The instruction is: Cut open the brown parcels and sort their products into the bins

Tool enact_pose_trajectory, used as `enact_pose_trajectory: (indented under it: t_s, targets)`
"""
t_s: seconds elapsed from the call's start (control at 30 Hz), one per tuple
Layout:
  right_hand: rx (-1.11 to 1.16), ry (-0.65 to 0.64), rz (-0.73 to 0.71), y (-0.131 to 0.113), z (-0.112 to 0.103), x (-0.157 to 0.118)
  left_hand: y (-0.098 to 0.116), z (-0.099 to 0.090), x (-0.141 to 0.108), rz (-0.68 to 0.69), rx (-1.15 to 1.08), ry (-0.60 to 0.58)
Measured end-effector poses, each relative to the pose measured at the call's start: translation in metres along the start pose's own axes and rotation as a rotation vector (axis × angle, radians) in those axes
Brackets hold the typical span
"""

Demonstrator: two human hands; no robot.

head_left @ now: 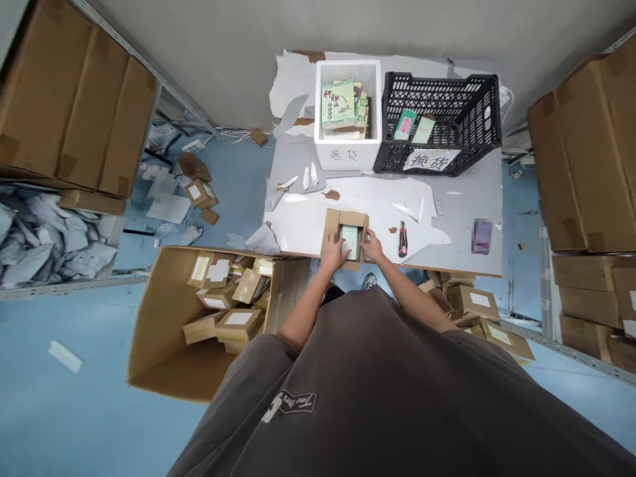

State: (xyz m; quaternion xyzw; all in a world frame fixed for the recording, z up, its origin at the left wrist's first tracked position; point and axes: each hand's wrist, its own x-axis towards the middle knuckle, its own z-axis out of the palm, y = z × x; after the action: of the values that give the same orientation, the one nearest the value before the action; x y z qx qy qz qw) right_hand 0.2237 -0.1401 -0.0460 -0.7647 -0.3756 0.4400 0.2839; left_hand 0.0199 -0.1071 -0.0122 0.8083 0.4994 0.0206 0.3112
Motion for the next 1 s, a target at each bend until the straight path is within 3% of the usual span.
enact_pose_trajectory:
  t_s: [0.1,0.17,0.43,0.6,0.7,0.83,1.0]
  targets:
    - [-0.032,0.013,-0.014,-0.001,0.002,-0.002,0.01,-0.009,0.035,0.086,0.075,-0.183]
    - [-0.036,0.018,-0.021,-0.002,0.002,-0.002,0.014,-0.015,0.058,0.09,0.097,-0.245]
    - [0.039,0.024,-0.01,0.003,0.008,0.0,0.002,-0.046,0.098,0.271,0.101,-0.071]
    - [0.097,-0.016,-0.002,0.01,0.017,0.001,-0.012,-0.049,0.131,0.179,0.152,-0.253]
    - [0.129,-0.014,0.049,0.012,0.023,0.003,-0.02,-0.048,0.143,0.182,0.1,-0.282]
    - [0.125,-0.008,0.131,0.004,0.03,0.013,-0.027,-0.048,0.125,0.217,0.018,-0.176]
    - [0.031,-0.036,0.023,-0.023,0.04,0.037,-0.051,-0.046,0.044,0.14,0.001,-0.066]
